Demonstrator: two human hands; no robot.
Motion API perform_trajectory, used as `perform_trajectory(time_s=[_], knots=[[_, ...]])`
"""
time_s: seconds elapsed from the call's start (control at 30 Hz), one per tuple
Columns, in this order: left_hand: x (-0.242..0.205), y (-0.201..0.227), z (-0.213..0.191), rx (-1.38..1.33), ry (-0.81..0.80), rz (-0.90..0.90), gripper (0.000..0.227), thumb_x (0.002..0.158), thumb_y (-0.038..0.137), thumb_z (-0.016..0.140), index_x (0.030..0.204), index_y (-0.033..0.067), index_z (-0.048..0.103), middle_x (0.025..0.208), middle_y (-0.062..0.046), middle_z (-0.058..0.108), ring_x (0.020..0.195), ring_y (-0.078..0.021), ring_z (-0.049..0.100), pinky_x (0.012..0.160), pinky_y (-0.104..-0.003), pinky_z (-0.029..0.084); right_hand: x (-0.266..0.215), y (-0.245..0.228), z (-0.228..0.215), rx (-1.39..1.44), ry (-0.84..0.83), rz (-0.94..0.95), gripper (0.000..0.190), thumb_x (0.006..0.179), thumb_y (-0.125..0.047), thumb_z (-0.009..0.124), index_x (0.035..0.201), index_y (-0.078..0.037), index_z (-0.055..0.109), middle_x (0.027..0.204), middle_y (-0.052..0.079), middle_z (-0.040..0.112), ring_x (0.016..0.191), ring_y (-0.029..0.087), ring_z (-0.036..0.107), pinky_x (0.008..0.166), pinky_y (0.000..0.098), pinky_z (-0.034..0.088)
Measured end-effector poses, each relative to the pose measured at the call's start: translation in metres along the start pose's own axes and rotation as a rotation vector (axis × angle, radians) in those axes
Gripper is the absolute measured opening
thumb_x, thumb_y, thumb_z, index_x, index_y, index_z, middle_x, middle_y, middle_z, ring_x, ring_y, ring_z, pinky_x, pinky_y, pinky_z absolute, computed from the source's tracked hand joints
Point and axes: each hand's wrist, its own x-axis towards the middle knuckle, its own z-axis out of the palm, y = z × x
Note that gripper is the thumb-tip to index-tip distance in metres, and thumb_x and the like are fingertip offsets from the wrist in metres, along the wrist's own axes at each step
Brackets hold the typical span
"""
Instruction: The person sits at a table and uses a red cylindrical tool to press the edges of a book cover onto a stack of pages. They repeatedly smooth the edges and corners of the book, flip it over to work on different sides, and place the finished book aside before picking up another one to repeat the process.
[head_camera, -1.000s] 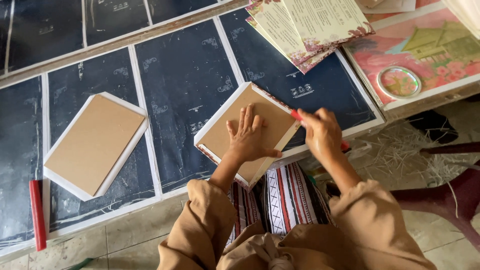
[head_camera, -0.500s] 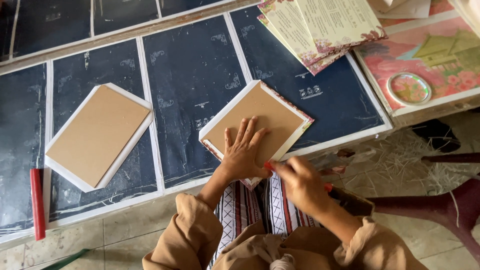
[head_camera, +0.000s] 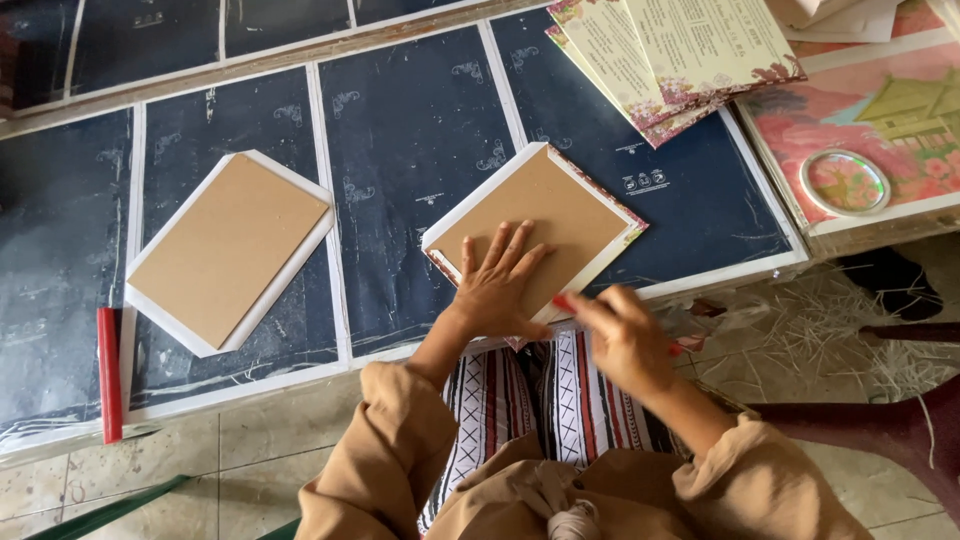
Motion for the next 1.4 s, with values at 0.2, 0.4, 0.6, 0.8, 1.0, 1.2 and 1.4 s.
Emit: perform_trajectory(time_s=[0.2, 0.4, 0.6, 0.8, 1.0, 1.2, 1.4], knots=[[-0.013, -0.008, -0.001, -0.027, -0.041, 0.014, 0.11, 0.055, 0.082, 0.056, 0.146, 0.0284, 0.023, 0.156, -0.012, 0.006, 0.143, -0.0352, 0.001, 0.105, -0.067, 0.004, 0.012, 0.04, -0.003, -0.079, 0.034, 0.088, 0.034, 0.082, -0.008, 0.061, 0.112, -0.022, 0.067, 0.079, 0.005, 0.049, 0.077, 0.029, 0.054, 0.071, 0.0392, 0.046], [-0.024, -0.008, -0.017, -0.01, -0.103, 0.054, 0.126, 0.042, 0.087, 0.061, 0.146, 0.0282, 0.021, 0.156, -0.011, 0.006, 0.143, -0.0344, 0.003, 0.108, -0.063, 0.006, -0.005, -0.022, 0.002, -0.011, -0.051, 0.029, 0.036, 0.076, -0.005, 0.061, 0.106, -0.023, 0.068, 0.078, 0.003, 0.051, 0.074, 0.025, 0.055, 0.068, 0.0341, 0.046], [-0.024, -0.017, -0.04, -0.077, -0.175, 0.089, 0.136, 0.033, 0.08, 0.072, 0.147, 0.0258, 0.021, 0.156, -0.011, 0.006, 0.143, -0.0338, 0.001, 0.11, -0.059, 0.006, 0.013, -0.018, -0.003, -0.009, -0.001, 0.078, 0.04, 0.076, -0.002, 0.063, 0.11, -0.023, 0.069, 0.078, 0.006, 0.051, 0.074, 0.029, 0.056, 0.07, 0.0371, 0.048], [-0.031, -0.041, -0.017, 0.098, 0.159, -0.033, 0.09, 0.058, 0.077, 0.059, 0.134, 0.029, 0.046, 0.137, -0.011, 0.038, 0.123, -0.0304, 0.043, 0.098, -0.047, 0.037, 0.025, -0.015, -0.002, 0.08, -0.01, 0.117, 0.033, 0.076, -0.005, 0.063, 0.103, -0.024, 0.07, 0.074, 0.005, 0.052, 0.073, 0.028, 0.055, 0.069, 0.0371, 0.047], [-0.042, 0.044, -0.008, 0.224, -0.035, -0.369, 0.092, 0.07, 0.074, 0.047, 0.126, 0.0007, 0.043, 0.102, -0.018, 0.054, 0.074, -0.0249, 0.06, 0.055, -0.034, 0.051, 0.021, 0.128, -0.018, -0.243, 0.282, 0.306, 0.027, 0.086, -0.007, 0.069, 0.112, -0.014, 0.072, 0.077, 0.009, 0.054, 0.078, 0.032, 0.053, 0.076, 0.0426, 0.044], [0.026, 0.041, 0.018, 0.348, 0.072, 0.411, 0.045, 0.081, 0.025, 0.06, 0.124, 0.0325, 0.052, 0.133, -0.007, 0.041, 0.119, -0.0269, 0.045, 0.096, -0.053, 0.034, 0.015, 0.126, -0.022, -0.253, 0.397, 0.295, 0.029, 0.09, 0.0, 0.07, 0.117, -0.008, 0.072, 0.089, 0.012, 0.053, 0.082, 0.033, 0.051, 0.073, 0.0464, 0.045], [0.099, -0.018, -0.016, 0.496, -0.083, 0.25, 0.11, 0.033, 0.087, 0.067, 0.129, 0.0394, 0.041, 0.136, 0.0, 0.039, 0.13, -0.0266, 0.031, 0.099, -0.074, 0.006, 0.015, 0.125, -0.029, -0.195, 0.432, 0.258, 0.026, 0.095, -0.001, 0.063, 0.12, -0.004, 0.068, 0.089, 0.014, 0.051, 0.081, 0.035, 0.051, 0.075, 0.0478, 0.043]])
